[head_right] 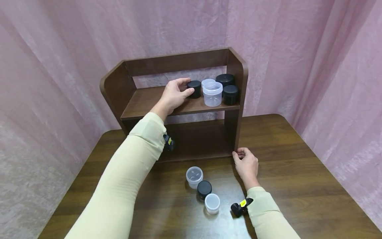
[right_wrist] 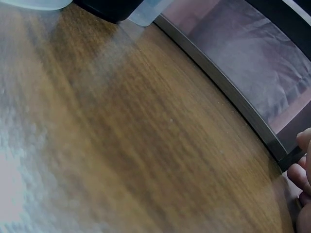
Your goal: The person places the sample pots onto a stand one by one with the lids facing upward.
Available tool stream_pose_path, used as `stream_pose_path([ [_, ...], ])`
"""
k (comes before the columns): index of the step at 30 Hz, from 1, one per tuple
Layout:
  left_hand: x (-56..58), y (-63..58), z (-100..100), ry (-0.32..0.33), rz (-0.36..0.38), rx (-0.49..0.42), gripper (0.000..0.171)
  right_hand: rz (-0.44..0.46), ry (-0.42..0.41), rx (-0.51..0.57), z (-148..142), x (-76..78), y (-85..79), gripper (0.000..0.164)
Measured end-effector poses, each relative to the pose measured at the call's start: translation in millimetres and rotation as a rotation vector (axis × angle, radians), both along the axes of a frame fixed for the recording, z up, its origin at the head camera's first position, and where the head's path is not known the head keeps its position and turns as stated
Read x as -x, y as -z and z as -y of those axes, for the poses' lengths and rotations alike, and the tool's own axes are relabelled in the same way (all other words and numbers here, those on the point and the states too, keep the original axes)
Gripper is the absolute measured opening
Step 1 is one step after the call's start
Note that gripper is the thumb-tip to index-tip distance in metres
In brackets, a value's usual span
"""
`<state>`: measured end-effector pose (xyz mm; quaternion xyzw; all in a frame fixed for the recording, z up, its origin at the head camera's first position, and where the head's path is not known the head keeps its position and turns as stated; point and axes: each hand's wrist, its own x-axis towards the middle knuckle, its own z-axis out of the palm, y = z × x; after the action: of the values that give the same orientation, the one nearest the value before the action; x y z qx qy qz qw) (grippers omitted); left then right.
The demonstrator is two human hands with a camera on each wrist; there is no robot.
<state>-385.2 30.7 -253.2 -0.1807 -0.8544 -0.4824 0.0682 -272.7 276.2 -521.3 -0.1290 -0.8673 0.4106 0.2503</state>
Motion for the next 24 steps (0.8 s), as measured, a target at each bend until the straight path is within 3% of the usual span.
stream_pose_path([
  [24, -1.3, 0.4, -0.4, 0.017, 0.014, -0.013, 0.05, 0.01, -0.007, 0.007, 0.1, -1.2, -3.3, 0.022],
])
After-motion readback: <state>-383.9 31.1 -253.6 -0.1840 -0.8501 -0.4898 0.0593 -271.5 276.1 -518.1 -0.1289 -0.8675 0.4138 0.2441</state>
